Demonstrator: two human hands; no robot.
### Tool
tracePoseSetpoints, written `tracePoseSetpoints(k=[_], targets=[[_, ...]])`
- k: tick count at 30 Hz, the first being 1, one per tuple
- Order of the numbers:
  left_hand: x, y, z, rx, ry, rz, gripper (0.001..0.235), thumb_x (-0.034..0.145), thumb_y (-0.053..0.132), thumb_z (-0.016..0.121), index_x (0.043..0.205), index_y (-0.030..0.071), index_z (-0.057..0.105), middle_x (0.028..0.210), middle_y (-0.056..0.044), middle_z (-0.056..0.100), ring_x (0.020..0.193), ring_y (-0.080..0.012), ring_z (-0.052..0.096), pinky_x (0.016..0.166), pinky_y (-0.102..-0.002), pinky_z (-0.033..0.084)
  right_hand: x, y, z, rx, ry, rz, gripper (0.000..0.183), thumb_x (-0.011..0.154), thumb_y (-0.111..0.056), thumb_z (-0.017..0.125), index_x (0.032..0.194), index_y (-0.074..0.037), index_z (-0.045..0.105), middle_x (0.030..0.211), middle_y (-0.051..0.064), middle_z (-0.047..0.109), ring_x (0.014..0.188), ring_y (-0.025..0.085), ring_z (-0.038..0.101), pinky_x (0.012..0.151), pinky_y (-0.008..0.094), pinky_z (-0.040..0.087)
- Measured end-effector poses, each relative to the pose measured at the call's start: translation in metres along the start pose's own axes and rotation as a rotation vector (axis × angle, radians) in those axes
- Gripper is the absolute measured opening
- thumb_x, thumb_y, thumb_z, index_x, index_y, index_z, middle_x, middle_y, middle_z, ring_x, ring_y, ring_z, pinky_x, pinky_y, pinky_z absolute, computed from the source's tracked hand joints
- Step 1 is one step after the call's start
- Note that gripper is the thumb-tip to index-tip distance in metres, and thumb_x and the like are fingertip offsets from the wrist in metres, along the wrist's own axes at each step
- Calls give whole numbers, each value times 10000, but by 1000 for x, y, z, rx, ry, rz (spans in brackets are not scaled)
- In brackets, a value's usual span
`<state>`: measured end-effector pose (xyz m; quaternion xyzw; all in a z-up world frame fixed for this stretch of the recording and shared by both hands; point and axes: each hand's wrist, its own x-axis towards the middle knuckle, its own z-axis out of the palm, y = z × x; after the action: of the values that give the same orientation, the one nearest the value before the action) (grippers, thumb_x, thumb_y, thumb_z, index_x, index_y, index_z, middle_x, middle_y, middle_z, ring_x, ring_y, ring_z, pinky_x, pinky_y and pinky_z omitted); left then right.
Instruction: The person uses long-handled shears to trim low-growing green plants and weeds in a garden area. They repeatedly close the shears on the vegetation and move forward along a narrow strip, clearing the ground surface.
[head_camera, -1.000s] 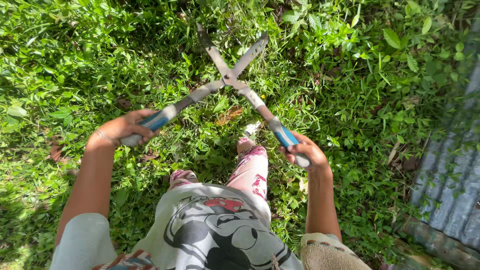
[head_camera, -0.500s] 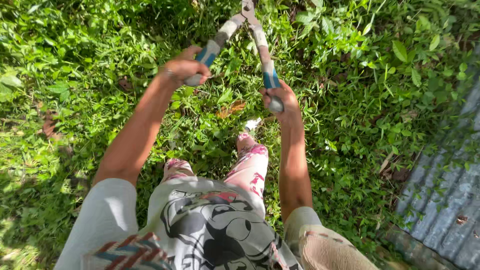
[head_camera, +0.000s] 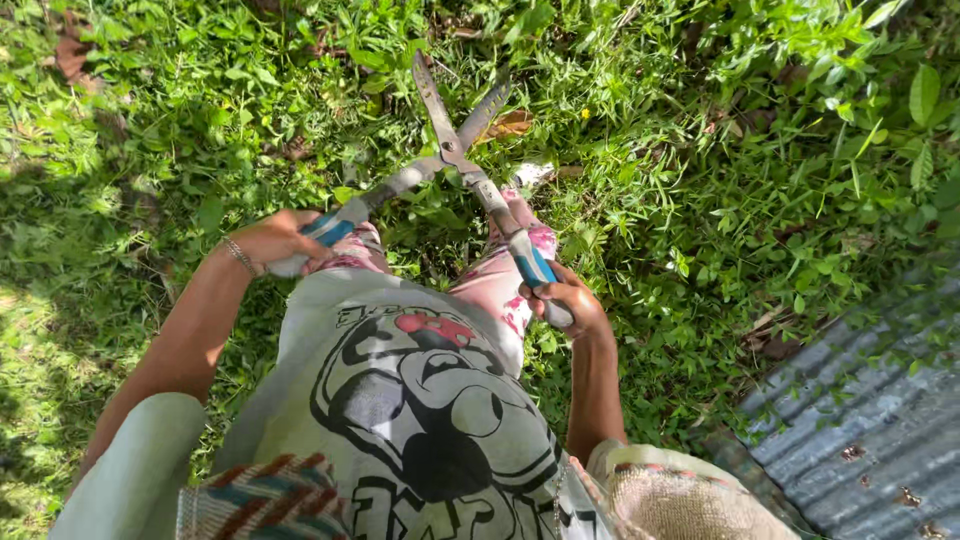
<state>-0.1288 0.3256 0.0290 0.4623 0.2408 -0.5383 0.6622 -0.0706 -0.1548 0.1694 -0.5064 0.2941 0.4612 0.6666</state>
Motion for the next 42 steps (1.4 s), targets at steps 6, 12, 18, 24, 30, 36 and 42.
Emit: tracePoseSetpoints(k=[6,12,18,24,30,36,42], targets=[[56,-38,-38,-36,93,16,332,770,86,786,1054,-11,644,774,-65,662,618,-139,614,545,-290,506,73,-5,-11,-38,18,61,581,730,-34,639,1273,90,473,863,164,660,605,196,631,547,303,535],[172,61,-36,-313,181,210,336,787,168,747,1084,34,666,814,-46,674,650,-141,594,554,-261,479,270,-24,33,-10,3,-48,333,879,36,564,1196,64,466,841,134,638,623,182,623,532,307,547],[211,70,5,-148,451,18,723,708,161,793,1311,60,405,866,-73,651,678,-192,628,572,-340,525,319,-22,51,-17,-6,-45,324,864,23,601,1151,28,449,817,125,625,608,186,620,500,298,523],[95,-67,-75,-35,216,9,586,704,26,718,1268,80,569,817,-82,643,657,-193,601,556,-330,480,188,-37,-16,-236,-6,114,541,782,-18,661,1289,115,526,870,145,670,645,171,636,565,270,566],[109,-69,-75,-211,251,21,537,682,39,748,1202,48,616,921,-88,661,749,-203,637,623,-306,525,256,-5,42,-105,125,229,600,747,41,627,1323,27,457,895,103,690,731,181,727,614,270,592],[213,-23,-31,-401,420,97,363,842,129,779,1162,14,651,1056,-150,652,831,-235,657,725,-362,559,361,52,102,-78,65,167,229,855,-5,630,1015,51,477,740,127,625,573,212,634,485,327,554],[163,-70,-90,-403,100,-69,226,850,187,761,996,56,649,799,-48,662,621,-150,583,522,-316,473,298,-15,63,-53,23,276,285,851,62,619,1086,119,468,847,242,654,619,239,650,542,306,569]])
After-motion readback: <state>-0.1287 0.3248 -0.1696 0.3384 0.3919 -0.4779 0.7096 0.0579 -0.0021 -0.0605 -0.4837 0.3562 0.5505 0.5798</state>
